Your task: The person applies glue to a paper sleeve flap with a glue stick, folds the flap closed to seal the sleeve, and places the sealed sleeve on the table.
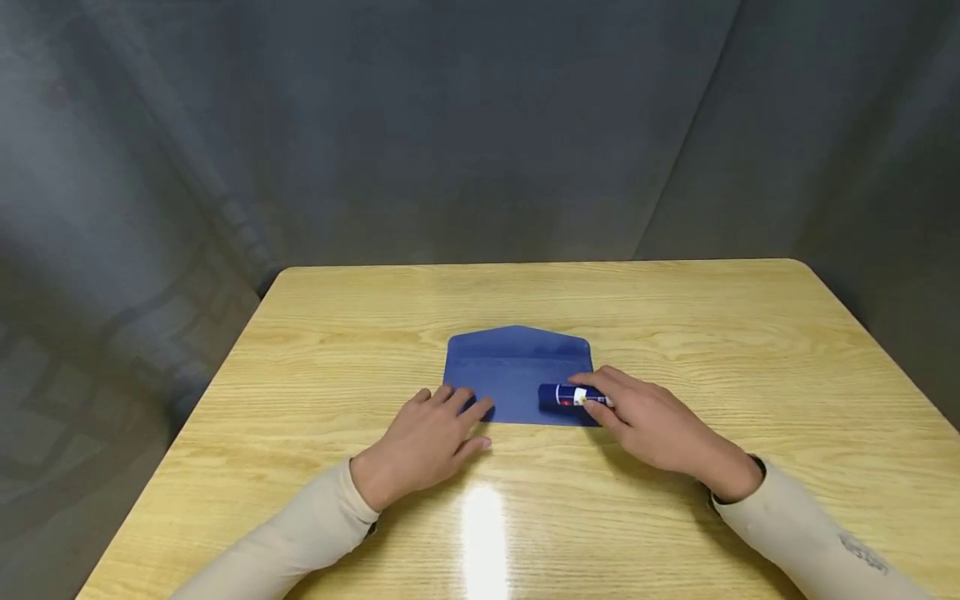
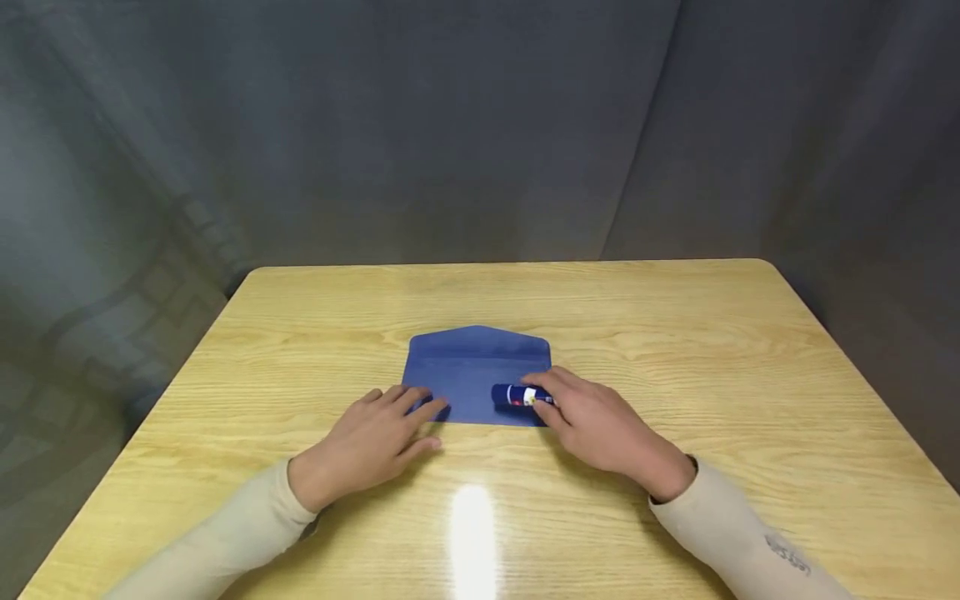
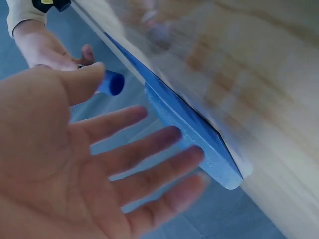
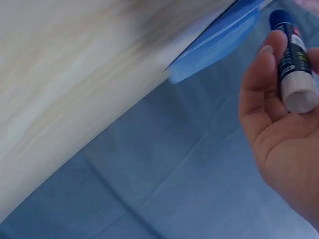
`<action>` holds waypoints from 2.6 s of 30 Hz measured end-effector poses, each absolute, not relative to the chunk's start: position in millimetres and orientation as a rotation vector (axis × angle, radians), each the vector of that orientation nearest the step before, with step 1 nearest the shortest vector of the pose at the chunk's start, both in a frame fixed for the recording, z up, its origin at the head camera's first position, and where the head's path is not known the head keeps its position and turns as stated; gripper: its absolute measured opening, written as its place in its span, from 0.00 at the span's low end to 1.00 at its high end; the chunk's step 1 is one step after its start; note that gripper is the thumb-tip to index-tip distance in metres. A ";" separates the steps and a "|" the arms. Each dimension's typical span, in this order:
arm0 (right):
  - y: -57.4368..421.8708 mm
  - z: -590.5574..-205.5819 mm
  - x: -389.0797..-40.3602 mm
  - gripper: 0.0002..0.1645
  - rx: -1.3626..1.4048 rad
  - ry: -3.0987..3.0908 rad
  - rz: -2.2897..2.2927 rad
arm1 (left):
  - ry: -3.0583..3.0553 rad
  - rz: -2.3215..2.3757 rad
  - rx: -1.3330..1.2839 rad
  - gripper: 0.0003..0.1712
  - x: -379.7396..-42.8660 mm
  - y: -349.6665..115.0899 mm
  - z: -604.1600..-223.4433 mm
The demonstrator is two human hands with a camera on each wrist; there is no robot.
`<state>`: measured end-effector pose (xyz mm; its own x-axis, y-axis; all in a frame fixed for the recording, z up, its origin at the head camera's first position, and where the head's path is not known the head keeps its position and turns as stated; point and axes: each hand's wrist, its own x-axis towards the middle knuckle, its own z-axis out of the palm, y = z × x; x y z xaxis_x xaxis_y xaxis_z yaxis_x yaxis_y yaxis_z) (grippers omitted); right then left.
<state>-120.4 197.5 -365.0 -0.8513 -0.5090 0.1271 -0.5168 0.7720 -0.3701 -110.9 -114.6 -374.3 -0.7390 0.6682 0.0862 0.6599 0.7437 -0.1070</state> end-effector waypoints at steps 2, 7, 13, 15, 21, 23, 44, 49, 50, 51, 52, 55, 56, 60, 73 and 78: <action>189.1 -365.1 -113.8 0.22 0.888 -2.939 0.668 | -2.746 0.076 -1.091 0.30 -110.5 -113.1 -374.7; 174.5 -365.4 -103.8 0.21 0.988 -2.918 0.826 | -2.620 -0.044 -1.136 0.31 -110.8 -106.0 -373.3; 166.0 -367.0 -97.0 0.20 1.124 -2.850 0.918 | -2.528 -0.169 -1.248 0.29 -109.7 -96.4 -372.9; 164.9 -367.7 -95.9 0.20 1.155 -2.814 0.922 | -2.497 -0.185 -1.271 0.27 -109.1 -94.2 -372.9; 165.4 -368.2 -96.4 0.21 1.148 -2.790 0.942 | -2.420 -0.215 -1.261 0.22 -109.5 -92.1 -372.5; 166.1 -368.3 -97.1 0.22 1.137 -2.796 0.940 | -2.396 -0.219 -1.260 0.20 -109.9 -92.3 -372.6; 167.7 -368.9 -97.7 0.23 1.008 -2.768 0.709 | -2.379 -0.343 -1.327 0.16 -109.5 -92.7 -371.5; 166.5 -368.4 -95.7 0.21 1.021 -2.787 0.701 | -2.340 -0.354 -1.348 0.15 -109.2 -91.8 -371.3; 166.4 -368.2 -95.7 0.21 1.026 -2.793 0.709 | -2.330 -0.347 -1.351 0.15 -109.1 -91.9 -371.4; 166.4 -367.6 -95.7 0.20 1.026 -2.805 0.727 | -2.324 -0.343 -1.353 0.15 -109.1 -91.9 -371.2; 166.4 -366.8 -95.7 0.20 1.027 -2.821 0.756 | -2.320 -0.338 -1.355 0.15 -109.0 -91.9 -371.2; 166.8 -365.0 -96.8 0.19 1.027 -2.871 0.841 | -2.306 -0.324 -1.354 0.15 -109.0 -92.3 -371.2; 167.1 -364.5 -97.4 0.18 1.027 -2.883 0.865 | -2.301 -0.322 -1.352 0.15 -109.2 -92.6 -371.4; 168.2 -363.8 -99.5 0.17 1.025 -2.899 0.908 | -2.280 -0.298 -1.326 0.16 -110.4 -93.1 -371.0; 170.5 -367.1 -102.1 0.18 0.963 -2.768 0.821 | -2.382 -0.325 -1.257 0.19 -111.5 -94.2 -370.5; 170.7 -367.5 -102.2 0.20 0.947 -2.766 0.819 | -2.412 -0.339 -1.225 0.18 -110.5 -93.8 -369.6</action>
<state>-102.2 170.7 -367.5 -0.8006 -0.5381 0.2636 -0.5949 0.6611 -0.4572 -110.5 -93.8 -369.6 -0.5283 0.7109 0.4641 0.8114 0.5838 0.0294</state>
